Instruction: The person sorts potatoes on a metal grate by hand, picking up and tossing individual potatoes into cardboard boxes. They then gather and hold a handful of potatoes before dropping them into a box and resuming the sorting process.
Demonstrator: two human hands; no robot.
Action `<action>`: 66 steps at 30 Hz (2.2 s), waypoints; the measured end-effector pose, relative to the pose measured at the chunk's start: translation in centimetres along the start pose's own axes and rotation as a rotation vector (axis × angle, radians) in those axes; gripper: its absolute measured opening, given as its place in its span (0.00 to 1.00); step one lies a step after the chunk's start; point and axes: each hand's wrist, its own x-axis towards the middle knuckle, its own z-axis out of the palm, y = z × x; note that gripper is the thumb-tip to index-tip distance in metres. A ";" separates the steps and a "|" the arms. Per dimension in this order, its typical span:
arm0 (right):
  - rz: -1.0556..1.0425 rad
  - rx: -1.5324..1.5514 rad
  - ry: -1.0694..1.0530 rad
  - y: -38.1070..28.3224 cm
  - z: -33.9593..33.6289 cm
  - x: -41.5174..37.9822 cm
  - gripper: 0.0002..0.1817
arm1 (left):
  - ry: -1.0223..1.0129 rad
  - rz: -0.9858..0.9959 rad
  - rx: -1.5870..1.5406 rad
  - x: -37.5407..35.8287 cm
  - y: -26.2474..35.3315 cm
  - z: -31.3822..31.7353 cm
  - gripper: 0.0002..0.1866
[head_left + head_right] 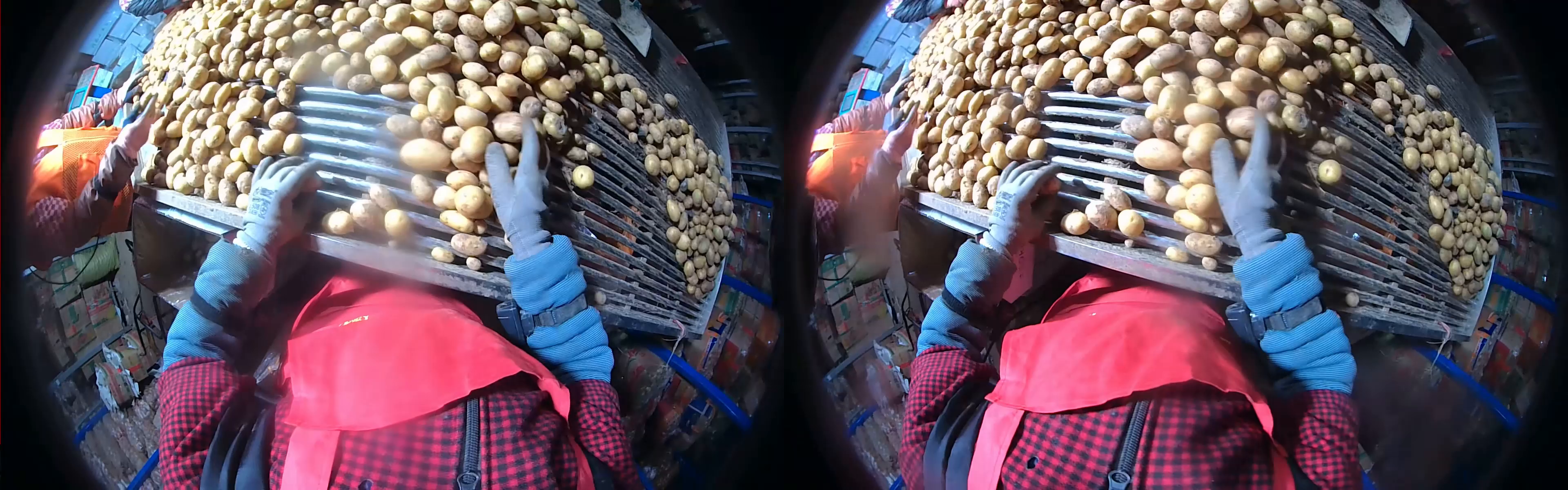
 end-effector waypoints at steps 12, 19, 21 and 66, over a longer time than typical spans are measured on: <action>0.748 1.534 -0.509 -4.2 -0.5 -3.2 0.38 | 0.080 0.238 -0.192 5.0 11.6 -2.3 0.38; 0.909 1.443 -0.275 -3.0 -2.5 -3.3 0.31 | -0.412 0.537 0.135 5.0 9.5 2.5 0.19; 0.937 1.334 -0.193 -4.1 -2.0 -3.2 0.31 | -0.465 0.551 0.131 5.6 8.8 2.8 0.15; 0.699 1.756 -0.377 -6.6 9.5 2.7 0.30 | -0.045 0.434 0.101 19.3 -6.7 -0.7 0.17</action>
